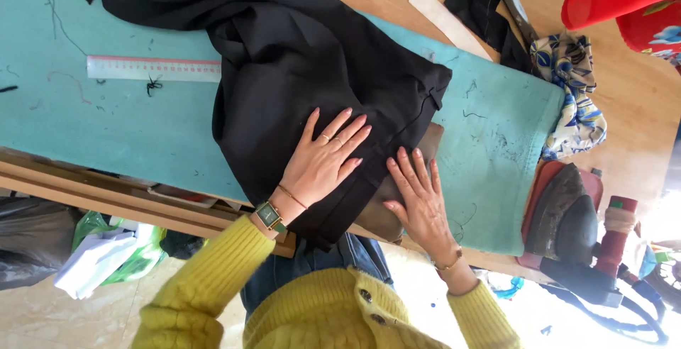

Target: Ironing a pair of black trousers and pressing a decorative fabric patch onto them using a steam iron at a workbench.

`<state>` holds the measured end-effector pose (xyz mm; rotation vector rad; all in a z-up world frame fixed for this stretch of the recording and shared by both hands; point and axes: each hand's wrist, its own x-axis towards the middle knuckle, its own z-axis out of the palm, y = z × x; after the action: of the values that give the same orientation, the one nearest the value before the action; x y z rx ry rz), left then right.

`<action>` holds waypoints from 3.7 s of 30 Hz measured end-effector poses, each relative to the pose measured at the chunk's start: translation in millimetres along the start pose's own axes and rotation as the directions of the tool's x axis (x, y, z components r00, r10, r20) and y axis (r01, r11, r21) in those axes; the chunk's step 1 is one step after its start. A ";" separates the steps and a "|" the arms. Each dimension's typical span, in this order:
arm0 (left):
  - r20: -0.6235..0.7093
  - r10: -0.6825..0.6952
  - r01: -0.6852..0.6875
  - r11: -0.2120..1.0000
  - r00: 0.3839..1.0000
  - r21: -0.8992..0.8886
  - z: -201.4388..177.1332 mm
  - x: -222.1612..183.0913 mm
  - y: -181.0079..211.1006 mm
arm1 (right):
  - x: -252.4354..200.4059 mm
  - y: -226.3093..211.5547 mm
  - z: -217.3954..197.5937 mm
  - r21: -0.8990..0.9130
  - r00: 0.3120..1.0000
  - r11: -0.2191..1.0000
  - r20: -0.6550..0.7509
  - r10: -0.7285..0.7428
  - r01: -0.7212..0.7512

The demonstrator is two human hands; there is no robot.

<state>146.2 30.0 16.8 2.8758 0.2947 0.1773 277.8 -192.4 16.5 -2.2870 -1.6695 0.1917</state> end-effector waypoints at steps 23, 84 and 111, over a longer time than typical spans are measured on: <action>-0.161 0.119 -0.113 0.993 0.980 0.042 -23.9 -15.1 -41.0 | -131.1 143.9 -169.0 0.233 0.374 0.382 -0.078 0.924 -0.894; -0.178 0.103 -0.142 0.965 0.979 -0.220 -19.2 -16.8 -57.5 | -48.5 -38.1 -125.2 -0.219 0.897 0.916 0.222 0.381 -0.335; -0.042 0.040 -0.051 0.950 0.998 -0.309 -7.8 -16.2 -59.6 | -14.3 -36.2 -140.9 -0.196 0.713 0.751 0.238 0.660 -0.630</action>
<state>118.4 84.9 7.6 2.5701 0.1877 0.2589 280.3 -218.8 160.2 -2.9608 -0.9002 0.6414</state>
